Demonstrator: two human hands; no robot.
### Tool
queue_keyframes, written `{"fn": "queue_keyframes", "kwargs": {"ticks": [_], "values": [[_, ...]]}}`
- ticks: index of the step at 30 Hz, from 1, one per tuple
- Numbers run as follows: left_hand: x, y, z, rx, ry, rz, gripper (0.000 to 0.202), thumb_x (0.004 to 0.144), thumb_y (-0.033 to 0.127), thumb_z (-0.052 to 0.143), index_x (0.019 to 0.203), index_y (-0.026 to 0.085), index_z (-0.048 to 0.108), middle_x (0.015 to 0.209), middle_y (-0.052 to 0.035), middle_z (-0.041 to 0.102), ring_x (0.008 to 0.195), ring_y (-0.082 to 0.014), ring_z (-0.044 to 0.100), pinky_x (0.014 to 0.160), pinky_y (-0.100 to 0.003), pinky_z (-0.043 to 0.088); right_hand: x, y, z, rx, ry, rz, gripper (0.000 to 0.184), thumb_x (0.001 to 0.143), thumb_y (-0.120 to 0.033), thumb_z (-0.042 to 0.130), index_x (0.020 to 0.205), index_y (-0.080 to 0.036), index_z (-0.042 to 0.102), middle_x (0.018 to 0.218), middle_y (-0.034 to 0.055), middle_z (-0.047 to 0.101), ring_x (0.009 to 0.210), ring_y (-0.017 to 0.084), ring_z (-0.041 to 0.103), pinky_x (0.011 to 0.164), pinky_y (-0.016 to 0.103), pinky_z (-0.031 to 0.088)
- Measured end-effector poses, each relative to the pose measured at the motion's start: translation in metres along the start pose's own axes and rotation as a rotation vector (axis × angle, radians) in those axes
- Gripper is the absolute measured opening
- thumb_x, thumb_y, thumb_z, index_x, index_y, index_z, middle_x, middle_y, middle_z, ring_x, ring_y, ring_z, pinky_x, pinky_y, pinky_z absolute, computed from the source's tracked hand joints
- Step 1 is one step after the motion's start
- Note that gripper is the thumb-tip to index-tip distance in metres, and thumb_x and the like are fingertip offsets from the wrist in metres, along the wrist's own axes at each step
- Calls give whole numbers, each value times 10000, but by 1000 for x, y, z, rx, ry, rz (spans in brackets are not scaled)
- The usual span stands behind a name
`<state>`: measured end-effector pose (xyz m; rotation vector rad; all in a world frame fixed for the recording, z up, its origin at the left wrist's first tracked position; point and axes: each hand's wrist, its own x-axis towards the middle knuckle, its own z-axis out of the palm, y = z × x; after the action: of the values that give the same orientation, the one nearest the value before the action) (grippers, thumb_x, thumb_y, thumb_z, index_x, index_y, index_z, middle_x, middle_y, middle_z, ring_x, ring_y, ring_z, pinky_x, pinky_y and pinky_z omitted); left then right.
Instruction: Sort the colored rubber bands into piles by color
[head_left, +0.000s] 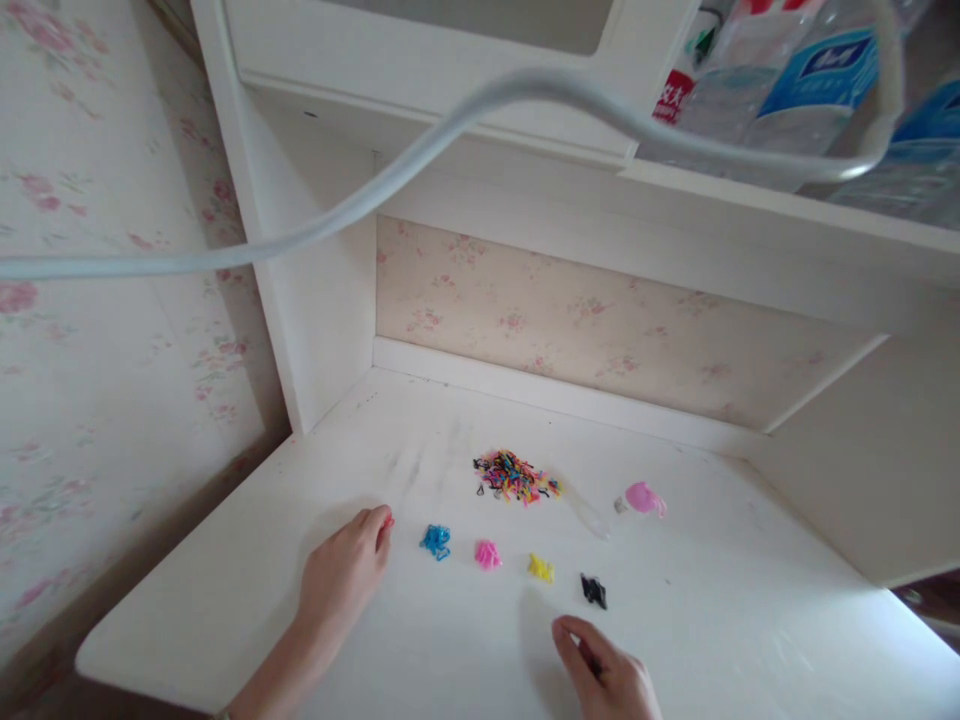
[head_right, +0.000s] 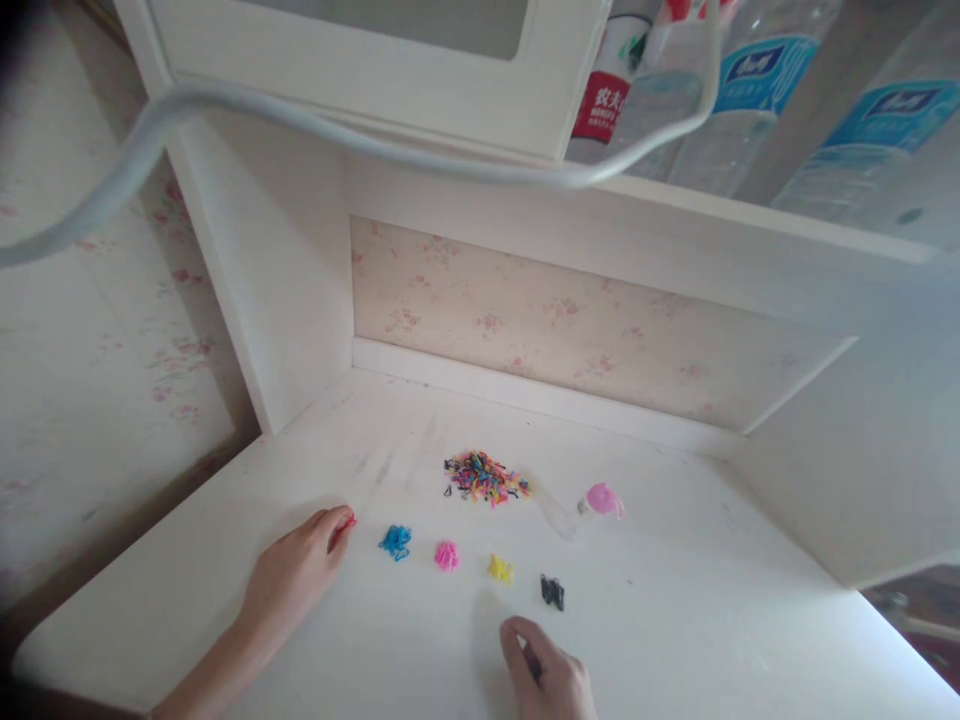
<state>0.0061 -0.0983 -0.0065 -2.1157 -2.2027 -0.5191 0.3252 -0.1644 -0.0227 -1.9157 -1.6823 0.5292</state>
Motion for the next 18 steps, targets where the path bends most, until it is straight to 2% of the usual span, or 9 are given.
{"fn": "queue_keyframes", "kwargs": {"ticks": [3, 6, 9, 11, 15, 18], "values": [[-2, 0, -1, -11, 14, -25, 204, 889, 241, 395, 969, 271, 580, 914, 2, 696, 734, -157, 665, 573, -228, 392, 34, -15, -22, -48, 10, -68, 464, 864, -576, 381, 870, -237, 698, 515, -28, 541, 477, 119, 505, 495, 195, 370], [-4, 1, -2, -26, 22, -50, 199, 883, 262, 409, 974, 277, 585, 936, 0, 696, 714, -163, 668, 555, -230, 398, 75, -30, -35, -198, -29, -62, 377, 897, -443, 364, 915, -261, 694, 609, -17, 628, 567, 124, 581, 563, 200, 382], [-6, 2, -5, -39, 33, -54, 205, 881, 293, 423, 999, 279, 590, 965, -6, 696, 700, -165, 670, 553, -232, 415, 108, -37, -30, -415, -103, 16, 342, 887, -362, 380, 1014, -270, 684, 787, 28, 698, 750, 158, 647, 629, 221, 399], [-9, 1, -5, -53, 56, -50, 212, 883, 317, 427, 1017, 276, 586, 1002, -9, 690, 690, -158, 669, 558, -230, 428, 123, -38, -22, -465, -124, 36, 341, 883, -357, 397, 1080, -277, 664, 878, 52, 706, 833, 183, 653, 663, 242, 413], [-24, -13, -3, -173, 147, 6, 247, 884, 392, 428, 1030, 253, 569, 1060, -34, 662, 726, -150, 657, 624, -233, 469, 137, -38, -8, -498, -117, 35, 378, 896, -372, 391, 1215, -308, 582, 950, 70, 700, 880, 212, 652, 707, 286, 437], [-36, -29, 4, -315, 221, 26, 275, 869, 448, 441, 981, 238, 579, 1003, -52, 659, 673, -143, 626, 660, -246, 493, 143, -39, -5, -527, -110, 26, 370, 900, -377, 396, 1219, -321, 577, 970, 75, 697, 890, 227, 652, 712, 302, 448]]}}
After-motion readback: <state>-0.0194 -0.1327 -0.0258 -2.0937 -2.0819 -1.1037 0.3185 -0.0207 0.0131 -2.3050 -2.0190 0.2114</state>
